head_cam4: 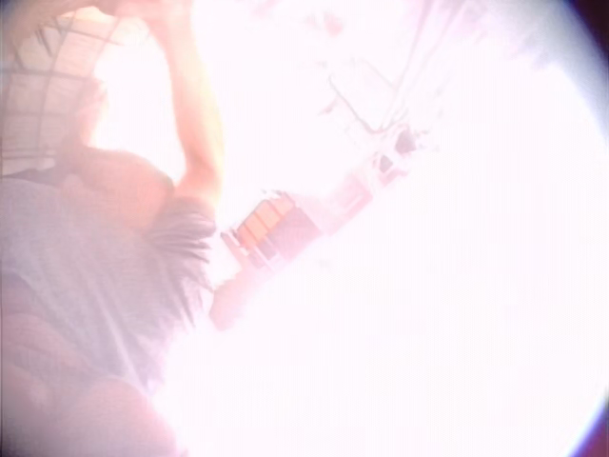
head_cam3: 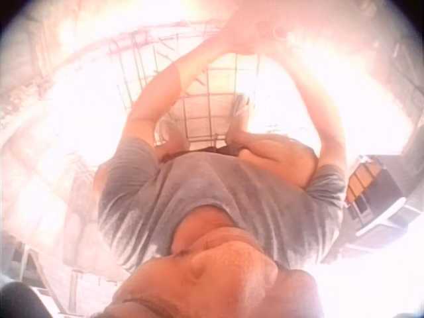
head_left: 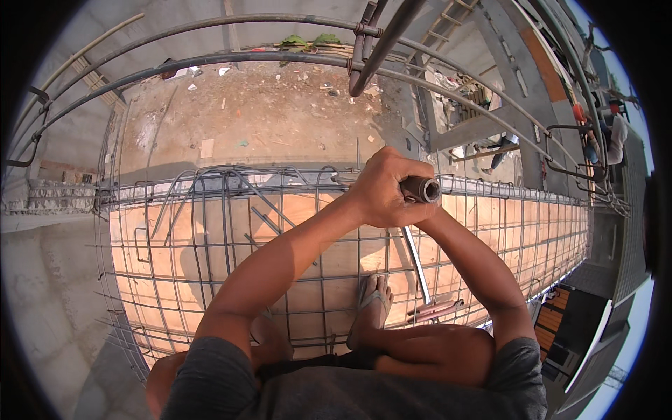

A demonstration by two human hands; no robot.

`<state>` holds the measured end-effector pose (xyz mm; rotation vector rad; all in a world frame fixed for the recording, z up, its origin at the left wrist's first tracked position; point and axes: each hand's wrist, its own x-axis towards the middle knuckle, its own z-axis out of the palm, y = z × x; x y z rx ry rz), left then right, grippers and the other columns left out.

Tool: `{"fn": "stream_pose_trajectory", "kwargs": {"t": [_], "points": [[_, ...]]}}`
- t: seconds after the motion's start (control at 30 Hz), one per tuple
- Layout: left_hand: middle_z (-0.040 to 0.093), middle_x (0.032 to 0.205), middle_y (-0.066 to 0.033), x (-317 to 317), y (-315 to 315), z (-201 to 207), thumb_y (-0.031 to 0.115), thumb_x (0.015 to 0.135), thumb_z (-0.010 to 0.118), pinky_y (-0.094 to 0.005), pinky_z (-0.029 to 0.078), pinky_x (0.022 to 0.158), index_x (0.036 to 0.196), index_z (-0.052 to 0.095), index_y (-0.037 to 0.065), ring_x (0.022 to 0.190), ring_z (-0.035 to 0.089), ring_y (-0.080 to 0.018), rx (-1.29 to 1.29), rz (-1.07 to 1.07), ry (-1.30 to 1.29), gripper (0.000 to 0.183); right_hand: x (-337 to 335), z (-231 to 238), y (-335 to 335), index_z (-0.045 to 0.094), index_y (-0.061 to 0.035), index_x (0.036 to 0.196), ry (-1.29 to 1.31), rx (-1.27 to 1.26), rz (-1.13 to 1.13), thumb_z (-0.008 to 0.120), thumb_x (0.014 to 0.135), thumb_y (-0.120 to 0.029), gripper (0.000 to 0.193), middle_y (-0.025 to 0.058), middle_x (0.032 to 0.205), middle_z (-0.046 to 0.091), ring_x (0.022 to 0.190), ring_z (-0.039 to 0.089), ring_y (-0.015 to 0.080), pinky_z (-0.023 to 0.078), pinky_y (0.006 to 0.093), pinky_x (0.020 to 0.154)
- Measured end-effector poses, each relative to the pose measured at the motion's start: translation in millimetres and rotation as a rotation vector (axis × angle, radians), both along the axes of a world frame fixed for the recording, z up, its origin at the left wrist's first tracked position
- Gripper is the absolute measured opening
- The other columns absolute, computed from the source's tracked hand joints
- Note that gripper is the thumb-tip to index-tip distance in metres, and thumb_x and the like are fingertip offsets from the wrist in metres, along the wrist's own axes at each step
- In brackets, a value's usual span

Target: The person bends metal rods by hand and using metal tubes as leverage on a construction site.

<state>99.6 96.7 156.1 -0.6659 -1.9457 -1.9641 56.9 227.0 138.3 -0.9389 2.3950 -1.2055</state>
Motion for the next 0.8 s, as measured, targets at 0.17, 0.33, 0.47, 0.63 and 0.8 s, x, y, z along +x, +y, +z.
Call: {"fn": "stream_pose_trajectory", "kwargs": {"t": [0.17,0.33,0.47,0.63,0.8], "points": [[0.058,0.056,-0.0049,25.2,55.5,-13.2,0.014,0.057,0.072,-0.0369,0.042,0.052,0.06,0.056,0.009,0.052,0.059,-0.0259,-0.032,0.159,0.26,0.017,29.0,-9.4,43.3,0.066,-0.0002,0.1,-0.24,0.04,-0.02,0.065,0.09,-0.021,0.023,0.0116,0.094,0.069,0.089,0.065,0.0228,0.051,0.0344,0.079],[0.056,0.055,-0.0017,36.9,56.2,-10.2,0.018,0.06,0.075,-0.0359,0.044,0.051,0.064,0.057,0.012,0.052,0.059,-0.0221,-0.084,0.089,0.156,0.02,-5.8,-1.0,63.7,0.066,-0.0001,0.103,-0.558,0.214,0.042,0.061,0.097,-0.025,0.026,0.0079,0.097,0.068,0.096,0.063,0.0185,0.049,0.0316,0.086],[0.061,0.074,-0.0014,50.6,77.9,-39.7,0.024,0.065,0.073,-0.0392,0.05,0.061,0.081,0.063,0.013,0.069,0.063,-0.0218,-0.188,0.054,0.244,0.022,-18.8,63.4,51.4,0.06,0.0054,0.13,-0.894,0.57,0.125,0.061,0.098,-0.044,0.059,0.0193,0.123,0.066,0.114,0.062,0.024,0.047,0.0348,0.101],[0.063,0.105,-0.0058,52.9,100.0,-69.4,0.03,0.071,0.069,-0.0414,0.053,0.08,0.111,0.063,0.012,0.096,0.063,-0.0243,-0.215,0.025,0.389,0.044,-17.9,70.8,36.3,0.048,0.0044,0.142,-0.568,0.923,0.557,0.064,0.093,-0.05,0.076,0.0271,0.139,0.055,0.129,0.055,0.0335,0.042,0.0364,0.108],[0.057,0.128,-0.0088,63.1,97.3,-73.4,0.033,0.071,0.071,-0.0406,0.052,0.094,0.135,0.055,0.011,0.113,0.06,-0.0254,-0.244,-0.007,0.517,0.07,-3.1,52.0,37.2,0.056,0.009,0.128,-0.774,0.885,0.474,0.054,0.099,-0.043,0.06,0.0262,0.125,0.059,0.111,0.061,0.0342,0.048,0.0405,0.094]]}}
